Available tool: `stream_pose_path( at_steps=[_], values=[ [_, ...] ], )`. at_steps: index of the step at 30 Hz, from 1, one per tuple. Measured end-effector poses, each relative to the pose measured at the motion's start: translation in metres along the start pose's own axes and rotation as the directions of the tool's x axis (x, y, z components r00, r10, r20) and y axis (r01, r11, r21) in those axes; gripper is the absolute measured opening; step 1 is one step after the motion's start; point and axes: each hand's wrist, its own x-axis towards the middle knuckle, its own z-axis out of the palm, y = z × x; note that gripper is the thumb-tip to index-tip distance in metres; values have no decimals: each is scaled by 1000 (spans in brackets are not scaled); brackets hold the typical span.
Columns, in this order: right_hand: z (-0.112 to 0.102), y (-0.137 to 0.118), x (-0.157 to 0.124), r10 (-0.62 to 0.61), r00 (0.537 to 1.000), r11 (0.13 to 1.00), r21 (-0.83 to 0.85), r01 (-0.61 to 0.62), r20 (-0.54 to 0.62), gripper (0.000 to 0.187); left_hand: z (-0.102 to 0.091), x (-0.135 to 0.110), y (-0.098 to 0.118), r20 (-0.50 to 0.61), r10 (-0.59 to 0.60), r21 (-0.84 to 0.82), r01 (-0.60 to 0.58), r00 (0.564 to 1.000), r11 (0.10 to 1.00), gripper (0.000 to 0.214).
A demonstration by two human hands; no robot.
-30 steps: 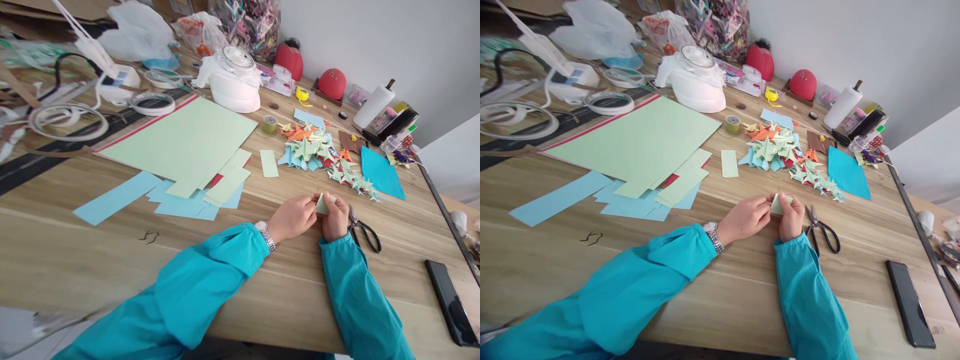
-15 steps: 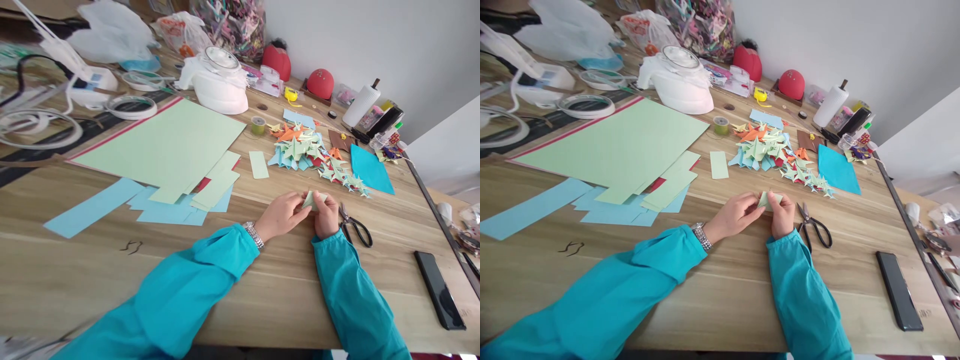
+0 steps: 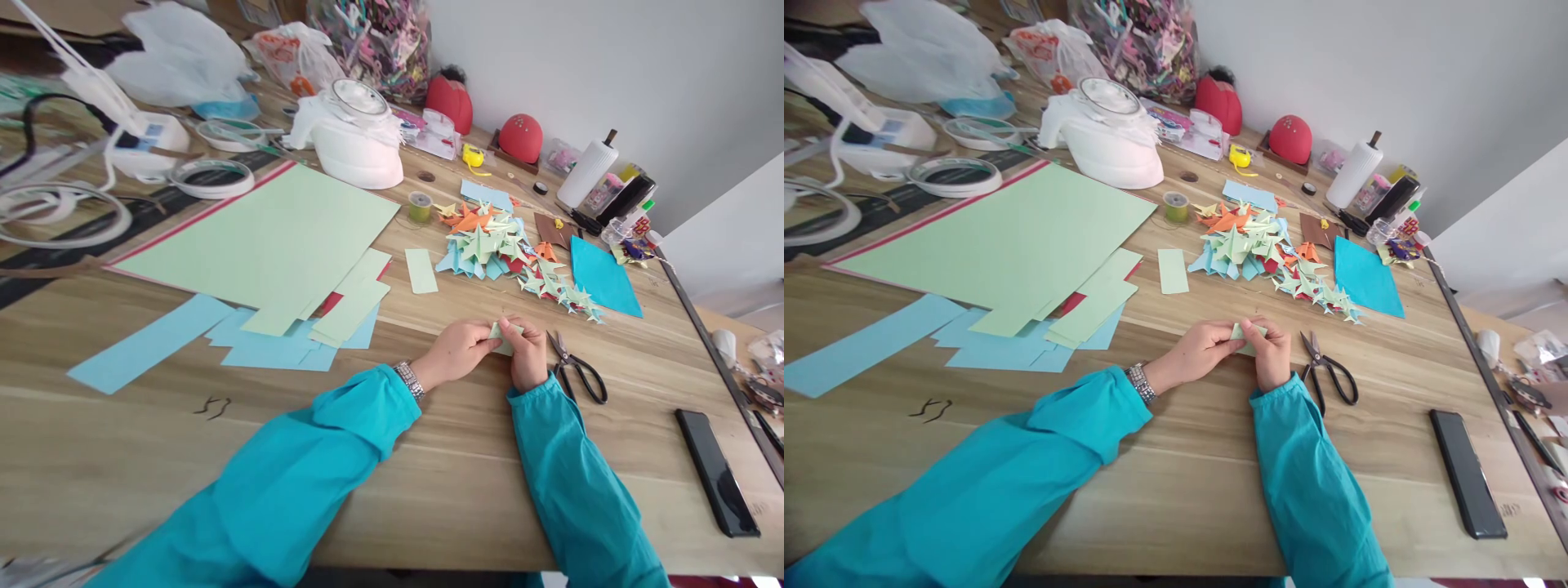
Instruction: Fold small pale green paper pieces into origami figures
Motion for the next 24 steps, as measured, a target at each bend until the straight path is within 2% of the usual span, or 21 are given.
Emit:
stream_pose_path(
  at_steps=[5,9,14,24],
  values=[
    [-1,3,1,74,995,997,42,-71,-66,29,-2,0,3,15,-99,-50,99,995,994,36],
    [-2,5,0,30,998,996,-83,-34,-50,32,-3,1,3,-43,-153,-136,146,987,980,35],
    [0,1,-2,79,996,981,-173,-87,-51,36,-3,2,4,-54,-168,-172,157,984,973,34],
    [-3,5,-1,72,993,988,-130,-84,-96,44,-4,1,4,-41,-165,-126,159,985,979,38]
  ],
)
